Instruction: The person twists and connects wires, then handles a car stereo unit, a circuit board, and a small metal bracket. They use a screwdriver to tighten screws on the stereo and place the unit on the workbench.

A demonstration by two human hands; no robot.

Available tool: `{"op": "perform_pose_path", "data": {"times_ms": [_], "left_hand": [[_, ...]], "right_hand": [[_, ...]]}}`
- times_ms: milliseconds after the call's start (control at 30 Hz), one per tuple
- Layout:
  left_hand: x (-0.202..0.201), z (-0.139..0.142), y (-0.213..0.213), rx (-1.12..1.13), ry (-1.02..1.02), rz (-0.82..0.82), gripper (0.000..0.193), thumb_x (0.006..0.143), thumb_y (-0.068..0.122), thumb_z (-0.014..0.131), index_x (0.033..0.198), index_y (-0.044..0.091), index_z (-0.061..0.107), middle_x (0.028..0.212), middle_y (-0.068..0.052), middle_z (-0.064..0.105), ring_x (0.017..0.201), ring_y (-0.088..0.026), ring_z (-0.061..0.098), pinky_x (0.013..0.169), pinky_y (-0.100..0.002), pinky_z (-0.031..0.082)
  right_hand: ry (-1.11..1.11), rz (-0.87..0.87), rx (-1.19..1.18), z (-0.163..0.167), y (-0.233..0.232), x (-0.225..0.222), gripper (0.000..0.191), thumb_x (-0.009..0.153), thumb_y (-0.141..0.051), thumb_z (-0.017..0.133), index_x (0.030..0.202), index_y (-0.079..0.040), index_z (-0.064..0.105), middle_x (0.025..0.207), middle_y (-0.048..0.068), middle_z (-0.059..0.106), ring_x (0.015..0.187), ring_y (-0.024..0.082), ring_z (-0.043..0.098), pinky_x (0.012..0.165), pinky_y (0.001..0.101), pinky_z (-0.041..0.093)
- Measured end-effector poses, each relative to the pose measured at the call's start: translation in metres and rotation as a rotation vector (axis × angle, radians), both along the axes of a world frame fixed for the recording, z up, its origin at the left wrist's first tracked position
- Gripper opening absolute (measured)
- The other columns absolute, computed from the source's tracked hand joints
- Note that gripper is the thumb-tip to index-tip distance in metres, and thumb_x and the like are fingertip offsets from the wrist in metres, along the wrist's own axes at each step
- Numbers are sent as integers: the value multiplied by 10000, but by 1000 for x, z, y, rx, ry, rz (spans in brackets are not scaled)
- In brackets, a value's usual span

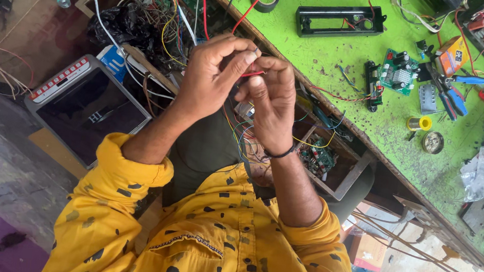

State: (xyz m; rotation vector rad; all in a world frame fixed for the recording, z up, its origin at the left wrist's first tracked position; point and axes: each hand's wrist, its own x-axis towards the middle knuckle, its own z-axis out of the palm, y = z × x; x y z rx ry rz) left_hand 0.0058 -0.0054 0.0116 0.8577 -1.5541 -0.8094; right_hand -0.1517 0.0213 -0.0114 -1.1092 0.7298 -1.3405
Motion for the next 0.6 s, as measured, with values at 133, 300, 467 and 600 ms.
{"op": "perform_pose_path", "data": {"times_ms": [133, 300, 467, 600], "left_hand": [[5, 1, -2, -53, -4, 47, 135, 1111, 98, 627, 1102, -27, 675, 1041, -104, 730, 952, -169, 707, 829, -296, 559], [26, 2, -10, 43, 79, 176, 107, 1118, 68, 641, 1119, -25, 694, 902, -54, 676, 774, -74, 559, 688, -235, 446], [27, 0, -5, 67, -16, 25, 110, 1064, 62, 702, 1133, -21, 723, 946, -55, 729, 768, -50, 603, 654, -205, 462], [19, 0, -4, 43, -30, -24, 147, 1050, 75, 732, 1162, -20, 722, 1050, -78, 759, 859, -65, 687, 709, -214, 527]], "right_hand": [[30, 13, -18, -6, -1, -10, 117, 1081, -34, 668, 1177, -21, 603, 996, 71, 643, 763, 96, 608, 680, 236, 506], [171, -161, -101, -11, 2, -24, 76, 1078, -13, 660, 1148, -15, 630, 898, 44, 655, 666, 58, 566, 598, 203, 458], [292, -226, -140, -4, -9, -28, 116, 1065, -19, 663, 1171, 27, 663, 1022, 46, 656, 720, 72, 615, 624, 212, 504], [158, -164, -113, 3, -16, -22, 114, 1070, -24, 665, 1170, 32, 657, 1020, 53, 710, 734, 67, 619, 676, 219, 518]]}}
